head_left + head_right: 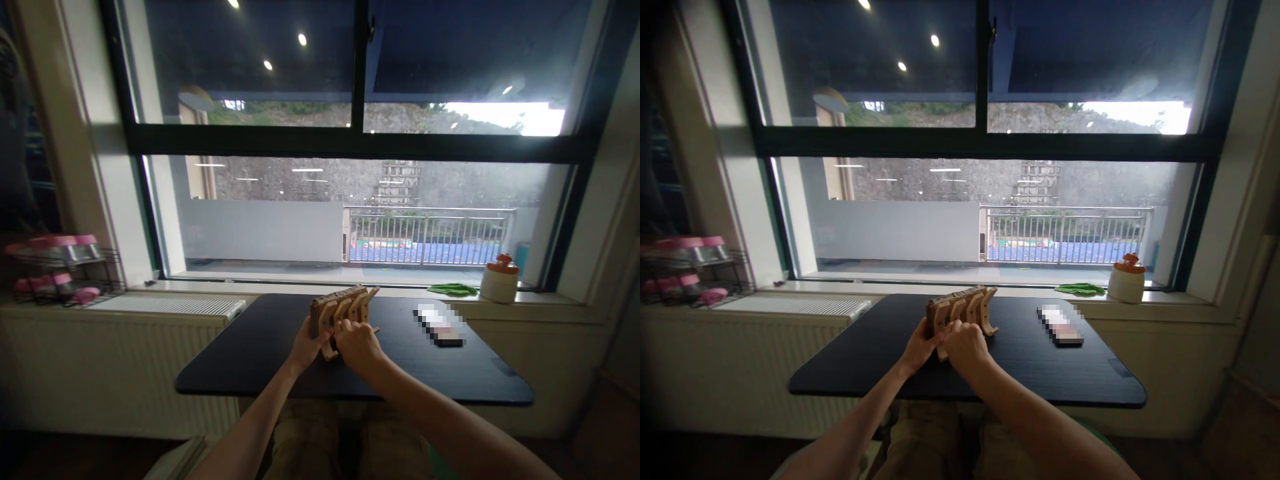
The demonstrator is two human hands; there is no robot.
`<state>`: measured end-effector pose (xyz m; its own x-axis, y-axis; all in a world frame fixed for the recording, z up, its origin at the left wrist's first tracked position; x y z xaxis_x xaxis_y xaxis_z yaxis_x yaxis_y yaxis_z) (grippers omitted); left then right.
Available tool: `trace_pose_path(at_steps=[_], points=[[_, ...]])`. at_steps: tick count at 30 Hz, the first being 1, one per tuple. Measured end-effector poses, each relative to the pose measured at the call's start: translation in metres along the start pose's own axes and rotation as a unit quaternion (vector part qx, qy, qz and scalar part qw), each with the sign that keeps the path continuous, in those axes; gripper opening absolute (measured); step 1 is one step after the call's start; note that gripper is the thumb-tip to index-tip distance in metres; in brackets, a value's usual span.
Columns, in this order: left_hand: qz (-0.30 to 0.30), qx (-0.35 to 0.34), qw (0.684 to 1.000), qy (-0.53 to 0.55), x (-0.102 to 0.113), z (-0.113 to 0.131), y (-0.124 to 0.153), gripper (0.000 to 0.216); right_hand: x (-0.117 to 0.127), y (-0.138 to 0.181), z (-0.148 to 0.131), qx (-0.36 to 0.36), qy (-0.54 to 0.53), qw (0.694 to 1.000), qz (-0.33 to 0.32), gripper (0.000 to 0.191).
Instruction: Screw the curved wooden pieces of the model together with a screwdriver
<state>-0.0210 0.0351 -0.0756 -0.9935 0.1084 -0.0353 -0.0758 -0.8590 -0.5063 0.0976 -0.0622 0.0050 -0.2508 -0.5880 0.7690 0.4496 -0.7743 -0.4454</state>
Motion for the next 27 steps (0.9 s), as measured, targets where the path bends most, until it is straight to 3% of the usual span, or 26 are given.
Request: trace_pose_path(at_steps=[5,10,12,15,17,21,24,27], points=[[-0.012,-0.002,1.000,0.009,-0.001,0.000,0.000,0.048,-0.003,-0.002,-0.002,-0.038,-0.048,0.997,-0.039,0.021],[0.000,-0.003,1.000,0.008,0.002,-0.002,-0.001,0.050,-0.012,-0.005,0.014,-0.119,-0.172,0.975,-0.073,0.030],[0.002,-0.006,1.000,0.010,0.002,-0.003,-0.001,0.051,-0.022,-0.006,0.023,-0.151,-0.258,0.951,-0.079,0.033],[-0.002,-0.006,1.000,0.012,0.001,-0.003,-0.001,0.050,-0.044,-0.009,0.027,-0.177,-0.408,0.886,-0.132,0.038],[0.001,-0.003,1.000,0.018,0.000,-0.003,-0.001,0.049,-0.054,-0.009,0.027,-0.194,-0.454,0.856,-0.153,0.039],[-0.003,0.000,1.000,0.023,0.000,-0.003,-0.001,0.048,-0.042,-0.009,0.027,-0.168,-0.405,0.894,-0.087,0.021],[-0.006,0.002,1.000,0.023,0.000,-0.005,-0.001,0.048,-0.026,-0.003,0.026,-0.150,-0.347,0.925,-0.035,0.033],[0.000,0.004,1.000,0.021,0.000,-0.006,-0.001,0.047,-0.013,0.004,0.023,-0.122,-0.257,0.958,-0.021,0.022]])
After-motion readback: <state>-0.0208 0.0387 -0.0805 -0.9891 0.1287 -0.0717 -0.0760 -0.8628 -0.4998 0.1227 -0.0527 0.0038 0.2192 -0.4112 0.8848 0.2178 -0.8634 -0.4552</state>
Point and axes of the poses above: each hand's wrist, its own y-axis away from the middle knuckle, its own x-axis out of the back of the hand, z = x × y, the point moved 6 cm from there along -y, towards the middle knuckle, and after that the axes turned 11 degrees about y, right-handed, at the moved point
